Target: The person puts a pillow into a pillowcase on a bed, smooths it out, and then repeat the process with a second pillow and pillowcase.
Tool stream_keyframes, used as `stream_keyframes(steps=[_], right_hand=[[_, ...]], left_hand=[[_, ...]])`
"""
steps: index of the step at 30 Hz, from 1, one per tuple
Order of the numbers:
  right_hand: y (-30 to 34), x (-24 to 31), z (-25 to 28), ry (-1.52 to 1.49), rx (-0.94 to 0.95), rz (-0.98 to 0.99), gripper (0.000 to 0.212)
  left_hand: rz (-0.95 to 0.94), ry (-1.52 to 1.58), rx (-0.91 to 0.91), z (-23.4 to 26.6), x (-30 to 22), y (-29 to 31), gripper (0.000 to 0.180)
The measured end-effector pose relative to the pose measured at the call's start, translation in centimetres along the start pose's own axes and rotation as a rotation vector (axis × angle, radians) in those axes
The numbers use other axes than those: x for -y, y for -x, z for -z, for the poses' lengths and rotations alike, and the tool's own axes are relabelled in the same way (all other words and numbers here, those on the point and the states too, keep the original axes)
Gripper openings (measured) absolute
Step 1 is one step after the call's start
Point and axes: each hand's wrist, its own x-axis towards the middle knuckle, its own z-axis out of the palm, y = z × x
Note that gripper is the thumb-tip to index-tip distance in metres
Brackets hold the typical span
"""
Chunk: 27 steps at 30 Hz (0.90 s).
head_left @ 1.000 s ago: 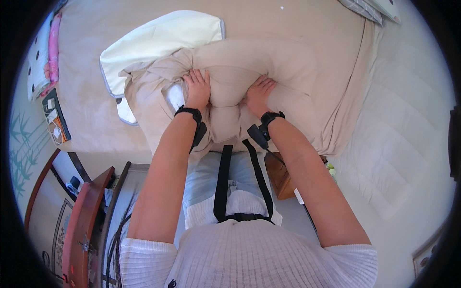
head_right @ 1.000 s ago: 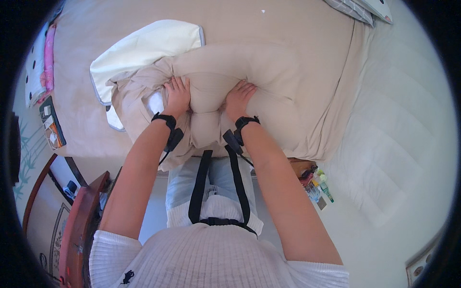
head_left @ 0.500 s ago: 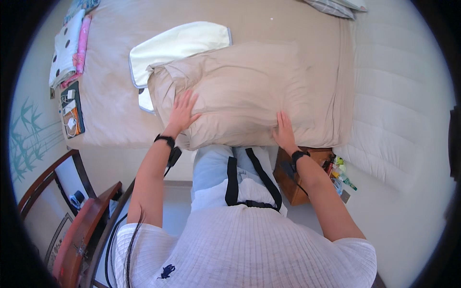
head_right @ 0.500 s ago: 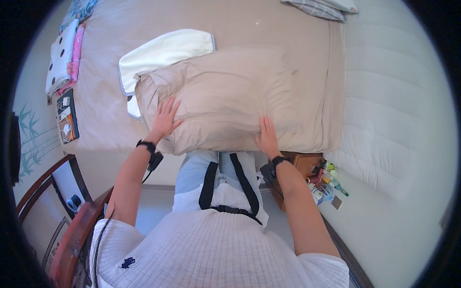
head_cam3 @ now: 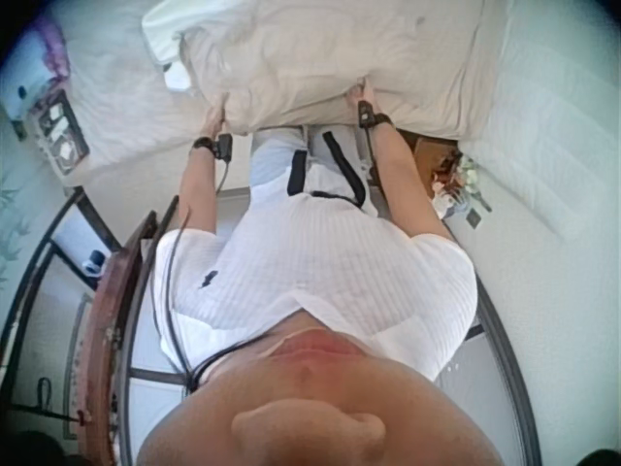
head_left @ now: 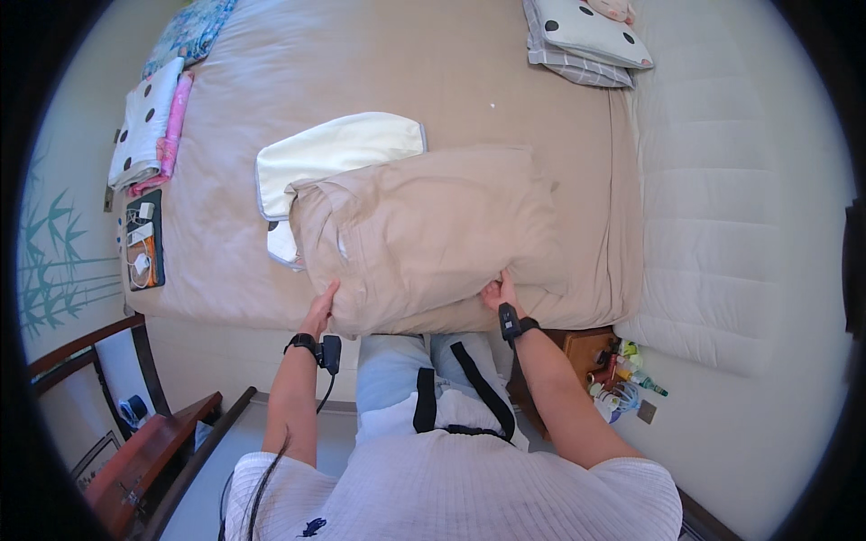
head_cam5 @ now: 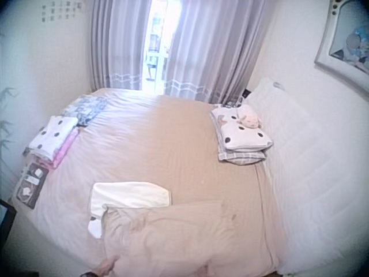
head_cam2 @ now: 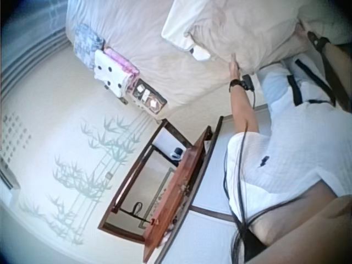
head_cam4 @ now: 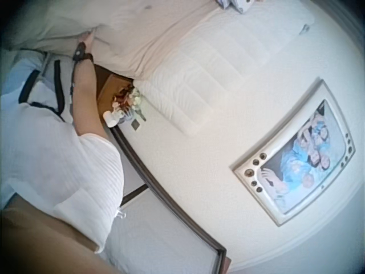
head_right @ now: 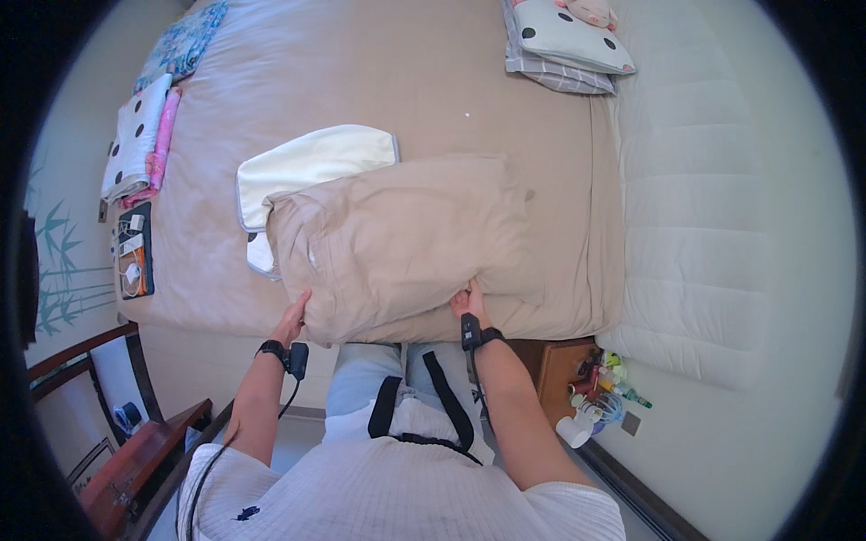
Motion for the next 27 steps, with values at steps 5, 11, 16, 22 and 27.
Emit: stream_keyframes(steps=[5,11,16,22,27], right_hand=[[10.9,3.8,-13.2,0.119,0.287,0.137,0.011],[23.0,11.1,-18.3,0.533,0.497,0.497,0.013],[36.5,15.0,-19.1,0.927,0.334,0.868,0.021],[38.0,21.3,-28.7,1.203,0.4,0.998,0.03],[23.8,21.7,-35.9,1.19,0.496,1.055,0.013]], left_hand=[[-0.198,0.008,0.071,1.1,-2.3,0.9,0.058],[-0.295,0.405,0.294,-1.1,-12.1,7.3,0.04],[-0.178,0.426,0.532,-2.1,-14.3,12.9,0.032],[0.116,0.753,1.036,-6.2,-12.5,14.0,0.037],[0.293,0.426,0.53,-11.6,-7.4,9.3,0.031]])
